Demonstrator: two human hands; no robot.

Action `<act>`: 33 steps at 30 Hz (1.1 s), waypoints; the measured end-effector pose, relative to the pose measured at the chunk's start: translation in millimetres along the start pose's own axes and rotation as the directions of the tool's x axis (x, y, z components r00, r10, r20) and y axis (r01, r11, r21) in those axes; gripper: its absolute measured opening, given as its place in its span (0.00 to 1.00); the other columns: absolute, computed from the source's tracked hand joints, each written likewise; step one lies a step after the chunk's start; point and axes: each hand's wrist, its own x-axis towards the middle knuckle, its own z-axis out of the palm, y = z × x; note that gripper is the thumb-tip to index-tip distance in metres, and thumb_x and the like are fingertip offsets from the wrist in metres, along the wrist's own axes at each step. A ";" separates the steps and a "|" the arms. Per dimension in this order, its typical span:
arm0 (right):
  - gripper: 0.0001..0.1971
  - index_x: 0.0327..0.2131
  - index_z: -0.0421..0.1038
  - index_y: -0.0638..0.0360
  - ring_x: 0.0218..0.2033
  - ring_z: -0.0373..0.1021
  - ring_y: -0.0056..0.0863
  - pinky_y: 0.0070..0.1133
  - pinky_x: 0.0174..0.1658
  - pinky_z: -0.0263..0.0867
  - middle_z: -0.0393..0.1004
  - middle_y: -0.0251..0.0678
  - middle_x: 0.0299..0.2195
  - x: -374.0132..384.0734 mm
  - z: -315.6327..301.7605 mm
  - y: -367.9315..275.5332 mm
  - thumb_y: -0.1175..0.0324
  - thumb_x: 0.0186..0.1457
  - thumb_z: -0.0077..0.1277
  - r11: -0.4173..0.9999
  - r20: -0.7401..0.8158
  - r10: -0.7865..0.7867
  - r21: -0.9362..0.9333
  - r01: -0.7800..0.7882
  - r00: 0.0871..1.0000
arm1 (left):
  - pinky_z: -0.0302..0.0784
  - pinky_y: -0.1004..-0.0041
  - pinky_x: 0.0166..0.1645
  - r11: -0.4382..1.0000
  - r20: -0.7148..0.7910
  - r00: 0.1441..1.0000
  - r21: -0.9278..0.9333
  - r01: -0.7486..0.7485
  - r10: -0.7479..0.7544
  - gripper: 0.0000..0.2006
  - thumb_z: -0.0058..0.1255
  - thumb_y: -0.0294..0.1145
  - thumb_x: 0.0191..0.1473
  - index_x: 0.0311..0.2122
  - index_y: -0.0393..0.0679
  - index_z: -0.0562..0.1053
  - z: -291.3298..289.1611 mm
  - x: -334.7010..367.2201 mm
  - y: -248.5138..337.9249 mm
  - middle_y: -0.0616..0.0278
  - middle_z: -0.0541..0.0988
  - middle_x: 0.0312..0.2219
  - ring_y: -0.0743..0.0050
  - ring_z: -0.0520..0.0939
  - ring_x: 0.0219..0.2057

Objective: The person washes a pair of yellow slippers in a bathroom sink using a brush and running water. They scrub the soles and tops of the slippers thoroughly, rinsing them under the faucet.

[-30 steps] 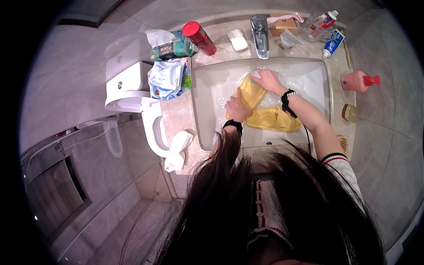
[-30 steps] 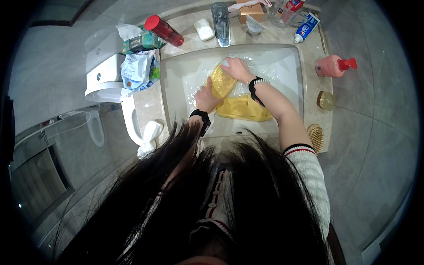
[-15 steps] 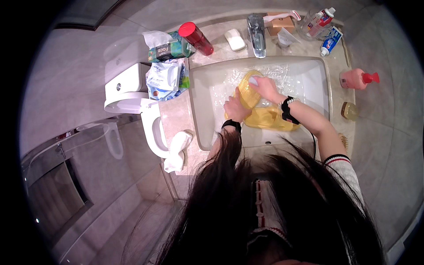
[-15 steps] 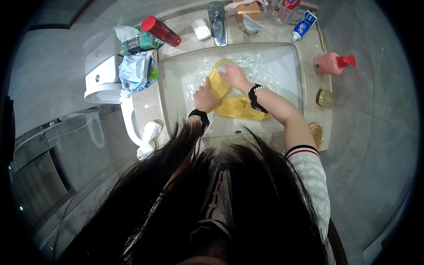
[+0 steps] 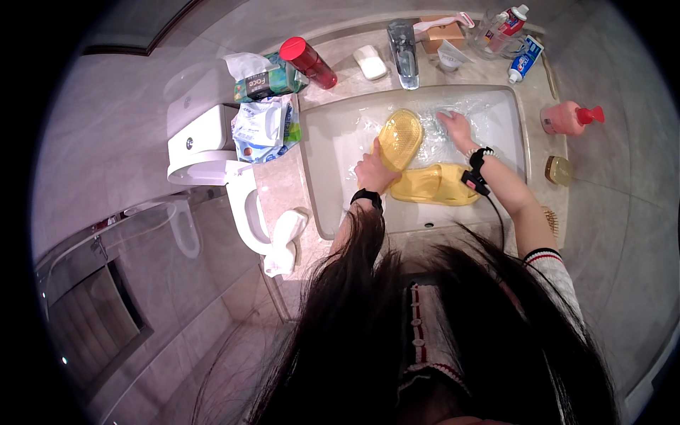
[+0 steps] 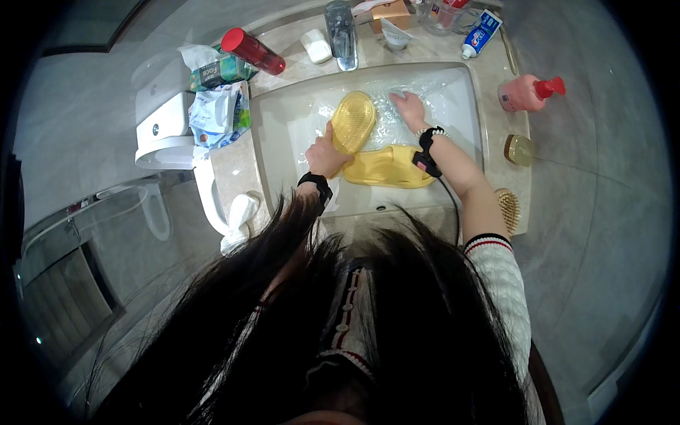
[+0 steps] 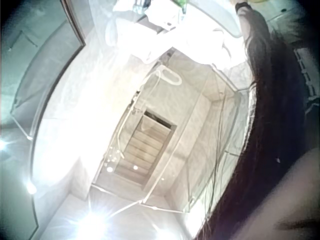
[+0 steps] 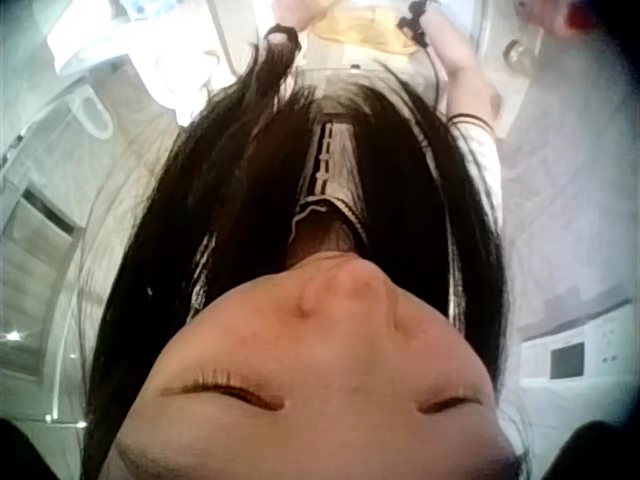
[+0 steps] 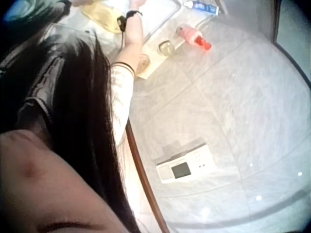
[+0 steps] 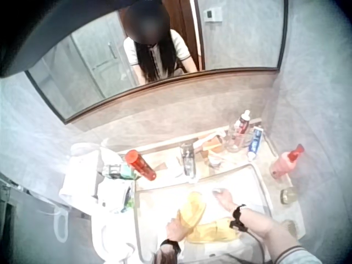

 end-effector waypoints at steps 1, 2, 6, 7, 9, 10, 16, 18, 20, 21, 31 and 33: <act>0.28 0.31 0.74 0.66 0.33 0.73 0.45 0.34 0.37 0.65 0.76 0.50 0.29 0.4 8.1 -2.3 0.43 0.49 0.48 0.979 0.106 0.127 0.148 -0.142 0.986 | 0.75 0.64 0.38 1.000 -0.021 1.000 -0.010 -0.007 0.007 0.58 0.64 0.52 0.27 0.64 0.48 0.47 2.5 0.5 -2.6 0.49 0.76 0.33 0.53 0.79 0.34; 0.29 0.30 0.75 0.66 0.32 0.73 0.43 0.33 0.37 0.66 0.76 0.50 0.28 -0.3 15.3 -7.1 0.43 0.49 0.48 0.915 0.223 0.237 0.276 -0.295 0.945 | 0.75 0.64 0.38 1.000 -0.018 1.000 -0.009 -0.007 0.007 0.58 0.64 0.52 0.26 0.64 0.48 0.47 2.9 2.0 -1.9 0.49 0.76 0.33 0.54 0.80 0.34; 0.28 0.26 0.75 0.64 0.30 0.73 0.41 0.31 0.35 0.66 0.76 0.47 0.27 -39.8 38.0 -41.6 0.42 0.47 0.51 0.996 0.315 -0.038 0.093 0.009 0.948 | 0.76 0.64 0.37 1.000 -0.013 1.000 -0.026 -0.004 0.004 0.58 0.64 0.53 0.26 0.64 0.48 0.47 5.6 4.9 -5.2 0.51 0.78 0.32 0.55 0.81 0.34; 0.28 0.25 0.74 0.64 0.30 0.73 0.41 0.31 0.35 0.66 0.76 0.47 0.27 -55.1 38.1 -49.3 0.42 0.47 0.51 0.996 0.401 -0.094 0.034 0.088 0.911 | 0.76 0.64 0.37 0.999 -0.013 1.000 -0.036 -0.004 0.004 0.58 0.64 0.54 0.26 0.64 0.48 0.47 8.7 5.3 -8.4 0.51 0.78 0.31 0.55 0.81 0.33; 0.27 0.24 0.74 0.63 0.29 0.73 0.42 0.31 0.35 0.66 0.76 0.48 0.26 -71.8 33.9 -59.9 0.42 0.47 0.51 0.967 0.488 -0.209 -0.028 0.255 0.847 | 0.75 0.64 0.40 0.996 0.054 0.999 -0.084 -0.001 0.006 0.58 0.65 0.52 0.27 0.64 0.49 0.46 2.6 5.8 -4.6 0.50 0.76 0.34 0.55 0.80 0.35; 0.27 0.23 0.74 0.63 0.29 0.73 0.42 0.31 0.34 0.66 0.75 0.48 0.26 -76.4 32.7 -63.5 0.42 0.47 0.51 0.941 0.497 -0.276 -0.037 0.337 0.823 | 0.74 0.64 0.41 0.994 0.087 0.996 -0.106 0.000 0.010 0.58 0.65 0.51 0.28 0.65 0.49 0.45 -1.4 6.0 -1.4 0.49 0.75 0.35 0.54 0.79 0.36; 0.25 0.25 0.75 0.61 0.27 0.72 0.44 0.33 0.33 0.67 0.74 0.48 0.22 -20.9 15.0 -65.1 0.45 0.47 0.50 0.981 0.266 -0.170 -0.042 0.188 0.949 | 0.74 0.66 0.41 0.997 0.078 0.997 -0.070 -0.009 0.015 0.59 0.66 0.51 0.28 0.65 0.48 0.44 -2.4 4.4 -3.6 0.49 0.75 0.35 0.56 0.79 0.38; 0.23 0.27 0.76 0.61 0.27 0.72 0.45 0.33 0.34 0.67 0.75 0.48 0.23 -35.9 24.8 -59.7 0.46 0.47 0.51 0.979 0.249 -0.196 -0.011 0.206 0.948 | 0.74 0.66 0.42 0.998 0.074 0.997 -0.069 -0.004 0.009 0.59 0.65 0.51 0.28 0.65 0.48 0.44 -1.8 6.1 -3.6 0.49 0.75 0.35 0.56 0.79 0.38; 0.24 0.27 0.76 0.61 0.28 0.72 0.46 0.33 0.33 0.67 0.75 0.48 0.23 -60.4 25.9 -62.0 0.46 0.47 0.51 0.971 0.334 -0.215 -0.030 0.238 0.918 | 0.75 0.67 0.42 0.998 0.087 0.996 -0.063 0.008 -0.002 0.59 0.65 0.51 0.27 0.65 0.48 0.44 0.2 5.5 -1.6 0.49 0.75 0.35 0.56 0.79 0.38; 0.24 0.27 0.76 0.62 0.28 0.72 0.46 0.33 0.33 0.67 0.75 0.48 0.23 -68.9 23.7 -65.9 0.46 0.47 0.51 0.966 0.374 -0.226 -0.036 0.258 0.899 | 0.75 0.67 0.42 0.998 0.097 0.995 -0.056 0.018 -0.013 0.59 0.65 0.51 0.27 0.64 0.47 0.44 0.3 5.4 -1.5 0.49 0.75 0.35 0.56 0.79 0.37; 0.25 0.23 0.75 0.63 0.28 0.72 0.45 0.35 0.32 0.66 0.74 0.49 0.23 -77.0 30.7 -60.7 0.44 0.46 0.51 0.954 0.371 -0.228 -0.100 0.283 0.900 | 0.76 0.66 0.35 0.999 0.007 1.000 0.033 -0.004 0.004 0.60 0.63 0.55 0.26 0.64 0.45 0.45 7.1 8.0 -1.6 0.52 0.78 0.31 0.56 0.81 0.32; 0.25 0.24 0.75 0.62 0.28 0.72 0.46 0.35 0.32 0.66 0.74 0.49 0.23 -69.0 17.1 -68.2 0.45 0.46 0.51 0.953 0.429 -0.218 -0.101 0.287 0.876 | 0.76 0.66 0.35 0.999 -0.011 1.000 0.035 -0.010 0.010 0.59 0.63 0.55 0.26 0.64 0.45 0.46 8.5 8.0 -2.8 0.51 0.78 0.31 0.56 0.81 0.32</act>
